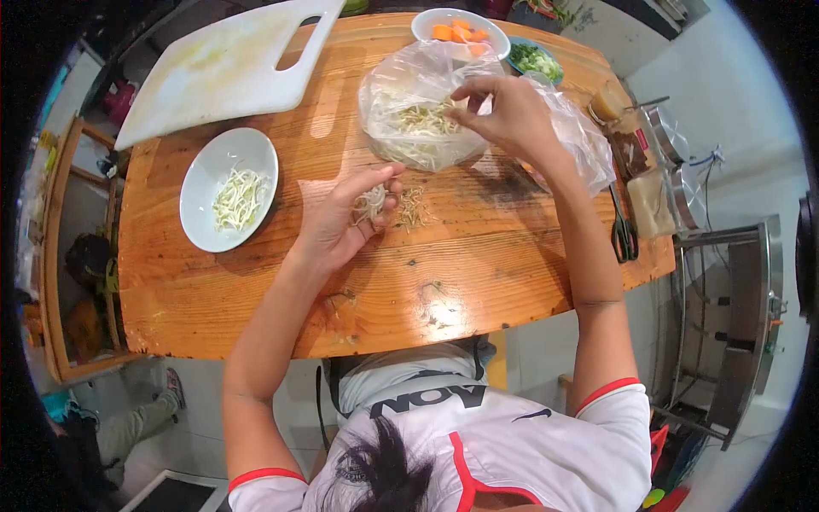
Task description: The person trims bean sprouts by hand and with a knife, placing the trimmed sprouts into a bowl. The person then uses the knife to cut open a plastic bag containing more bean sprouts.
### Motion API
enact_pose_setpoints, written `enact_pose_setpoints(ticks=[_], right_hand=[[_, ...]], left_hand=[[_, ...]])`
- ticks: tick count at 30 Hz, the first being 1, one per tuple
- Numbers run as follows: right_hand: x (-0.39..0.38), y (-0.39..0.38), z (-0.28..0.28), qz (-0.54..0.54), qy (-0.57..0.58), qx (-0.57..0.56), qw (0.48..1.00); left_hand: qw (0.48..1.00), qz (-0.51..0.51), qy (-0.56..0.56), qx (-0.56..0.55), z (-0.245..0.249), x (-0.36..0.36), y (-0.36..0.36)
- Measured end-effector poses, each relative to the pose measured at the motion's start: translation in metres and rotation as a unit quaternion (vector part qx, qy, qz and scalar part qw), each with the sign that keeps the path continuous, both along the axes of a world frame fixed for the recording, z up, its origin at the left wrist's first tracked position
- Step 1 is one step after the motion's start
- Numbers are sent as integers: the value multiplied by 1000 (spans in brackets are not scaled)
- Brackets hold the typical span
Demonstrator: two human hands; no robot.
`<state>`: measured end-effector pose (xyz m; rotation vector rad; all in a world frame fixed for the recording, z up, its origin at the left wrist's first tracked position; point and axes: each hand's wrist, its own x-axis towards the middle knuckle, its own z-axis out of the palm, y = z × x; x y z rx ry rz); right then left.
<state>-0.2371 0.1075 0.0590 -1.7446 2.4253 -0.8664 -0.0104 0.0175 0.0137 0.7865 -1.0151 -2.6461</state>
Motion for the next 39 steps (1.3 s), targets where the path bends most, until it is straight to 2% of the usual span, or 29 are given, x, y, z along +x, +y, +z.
enact_pose_setpoints(ticks=[4, 13, 19, 25, 29, 34, 37, 39], right_hand=[[5, -7, -15, -3, 11, 57, 998], [-9, -10, -26, -22, 116, 41, 992], [3, -10, -12, -32, 59, -31, 997], [23, 8, 23, 26, -125, -55, 990], [53, 18, 22, 104, -89, -21, 990], [69, 15, 2, 248, 1, -51, 968], [66, 17, 3, 272, -7, -36, 962], [71, 22, 23, 186, -144, 20, 972]], left_hand=[[1000, -4, -10, -6, -2, 1, -2], [1000, -10, 16, -15, -4, 3, -4], [1000, -7, 18, -14, -7, 3, -7], [1000, 5, 10, -29, -5, 3, -5], [999, -1, 36, -19, -4, 5, -3], [998, 0, 67, -20, -17, 0, -7], [997, -26, 71, -19, -26, 0, -13], [998, -16, 52, -43, -21, 5, -15]])
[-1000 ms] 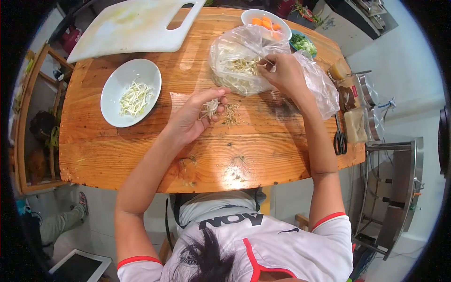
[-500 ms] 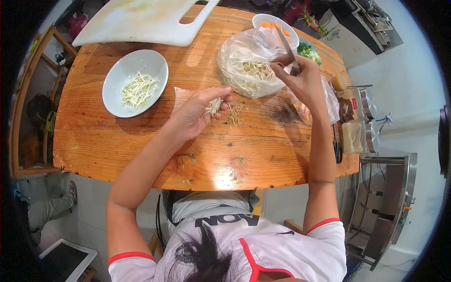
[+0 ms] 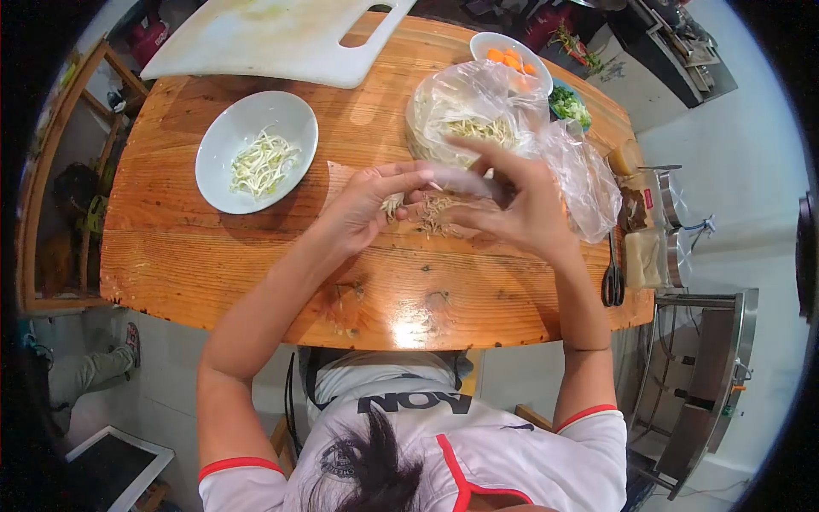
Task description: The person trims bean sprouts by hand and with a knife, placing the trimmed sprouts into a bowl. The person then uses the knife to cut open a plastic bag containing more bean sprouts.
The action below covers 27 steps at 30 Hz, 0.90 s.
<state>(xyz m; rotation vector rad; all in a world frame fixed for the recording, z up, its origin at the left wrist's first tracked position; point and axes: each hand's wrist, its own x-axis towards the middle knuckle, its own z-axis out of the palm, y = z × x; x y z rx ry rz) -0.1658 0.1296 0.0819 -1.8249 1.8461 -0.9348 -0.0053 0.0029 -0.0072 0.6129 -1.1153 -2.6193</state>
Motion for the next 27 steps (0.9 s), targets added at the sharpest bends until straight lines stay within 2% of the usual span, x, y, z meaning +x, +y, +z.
enact_pose_setpoints(ticks=[2, 4, 5, 8, 9, 15, 27], right_hand=[[-3, 6, 6, -50, -145, 72, 986], [-13, 10, 3, -66, -307, 117, 942], [-13, 15, -2, -62, -327, 143, 932], [-10, 27, -33, -35, -351, 109, 929], [-10, 29, -34, -3, -394, 130, 910], [-8, 33, -34, 26, -397, 172, 901], [-3, 33, -42, 24, -434, 173, 884]], left_hand=[[999, 24, -30, -25, 8, 0, 5], [999, 11, -32, -27, 12, -2, 6], [999, 1, -32, -26, 12, -2, 7], [999, -22, -32, -24, 9, -3, 8], [999, -30, -33, -25, 9, -4, 9], [997, -12, -67, -26, 7, -4, 13], [1000, 1, -21, 0, 3, -3, 13]])
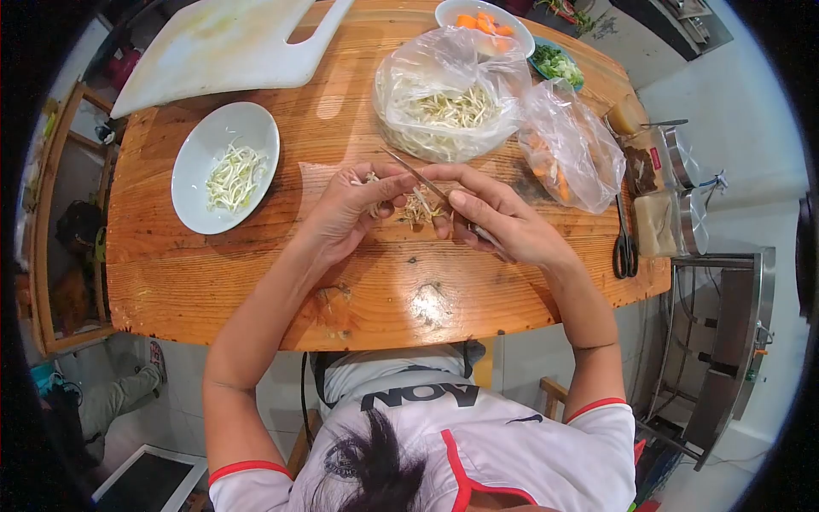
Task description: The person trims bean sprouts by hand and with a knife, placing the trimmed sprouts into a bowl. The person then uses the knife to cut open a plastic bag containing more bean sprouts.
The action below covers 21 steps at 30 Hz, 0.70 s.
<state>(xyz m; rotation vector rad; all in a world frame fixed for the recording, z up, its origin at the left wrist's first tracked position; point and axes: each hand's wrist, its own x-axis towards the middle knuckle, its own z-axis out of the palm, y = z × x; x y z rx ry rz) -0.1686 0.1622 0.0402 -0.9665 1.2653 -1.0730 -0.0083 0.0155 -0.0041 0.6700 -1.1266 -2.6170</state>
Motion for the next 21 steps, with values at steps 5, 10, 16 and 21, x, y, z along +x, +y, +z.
enact_pose_setpoints(ticks=[5, 10, 16, 21], right_hand=[[-2, 1, -1, -12, -16, -7, 1000], [-1, 1, 3, -26, -15, -1, 1000], [0, 0, 1, -27, 22, -2, 999], [2, 0, 6, -23, 43, 8, 999]], left_hand=[[1000, -7, -1, 11, 5, 0, 2], [999, -30, -18, 28, 3, -2, 1], [998, -38, -45, -7, 5, -1, 2], [997, -56, -39, -24, 2, -1, 1]])
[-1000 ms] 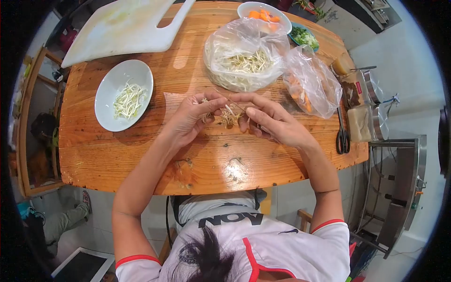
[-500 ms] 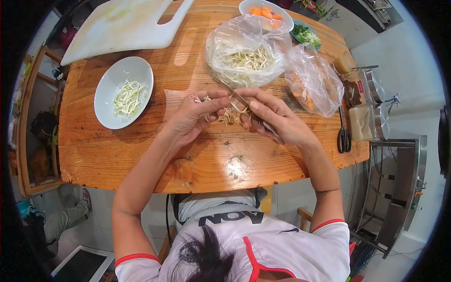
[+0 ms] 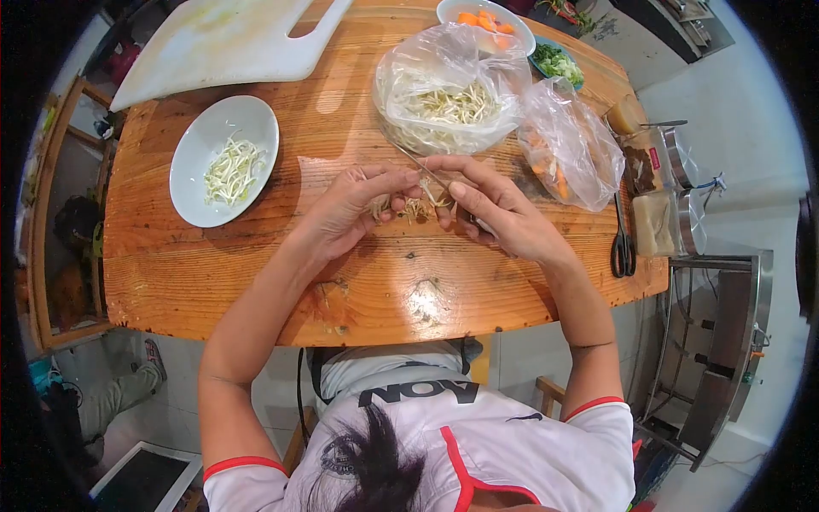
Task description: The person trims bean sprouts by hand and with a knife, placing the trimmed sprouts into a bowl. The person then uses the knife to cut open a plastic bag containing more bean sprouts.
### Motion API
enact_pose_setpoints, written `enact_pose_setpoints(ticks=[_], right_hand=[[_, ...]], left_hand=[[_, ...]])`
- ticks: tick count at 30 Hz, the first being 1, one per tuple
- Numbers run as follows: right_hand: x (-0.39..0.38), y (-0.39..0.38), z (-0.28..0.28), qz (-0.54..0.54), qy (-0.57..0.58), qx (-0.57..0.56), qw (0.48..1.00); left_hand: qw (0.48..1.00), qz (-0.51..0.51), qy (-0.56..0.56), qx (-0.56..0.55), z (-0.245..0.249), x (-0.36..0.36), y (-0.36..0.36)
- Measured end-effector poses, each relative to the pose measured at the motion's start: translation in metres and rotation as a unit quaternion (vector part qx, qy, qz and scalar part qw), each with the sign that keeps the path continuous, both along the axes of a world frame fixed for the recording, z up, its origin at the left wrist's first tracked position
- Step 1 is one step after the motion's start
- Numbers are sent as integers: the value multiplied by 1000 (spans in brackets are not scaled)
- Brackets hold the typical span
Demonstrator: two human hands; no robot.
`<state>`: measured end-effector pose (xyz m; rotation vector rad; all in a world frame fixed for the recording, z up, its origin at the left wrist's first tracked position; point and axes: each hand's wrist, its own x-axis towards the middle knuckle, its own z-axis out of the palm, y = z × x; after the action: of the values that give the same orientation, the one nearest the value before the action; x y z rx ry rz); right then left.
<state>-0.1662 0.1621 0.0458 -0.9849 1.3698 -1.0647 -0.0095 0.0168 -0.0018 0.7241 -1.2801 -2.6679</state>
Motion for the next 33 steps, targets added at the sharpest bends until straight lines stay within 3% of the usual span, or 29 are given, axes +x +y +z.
enact_pose_setpoints(ticks=[25, 27, 31, 33], right_hand=[[4, 1, -15, 1, 44, -65, 997], [5, 1, -2, -19, 14, -30, 999], [-2, 0, 1, -82, 16, -29, 996], [-5, 0, -1, -80, 84, -42, 992]], left_hand=[[1000, -19, -4, -10, -1, 2, 3], [1000, -25, -15, -9, 5, 2, 3], [999, 36, 12, 3, 14, 4, -10], [995, 98, 8, 29, 16, 7, -14]])
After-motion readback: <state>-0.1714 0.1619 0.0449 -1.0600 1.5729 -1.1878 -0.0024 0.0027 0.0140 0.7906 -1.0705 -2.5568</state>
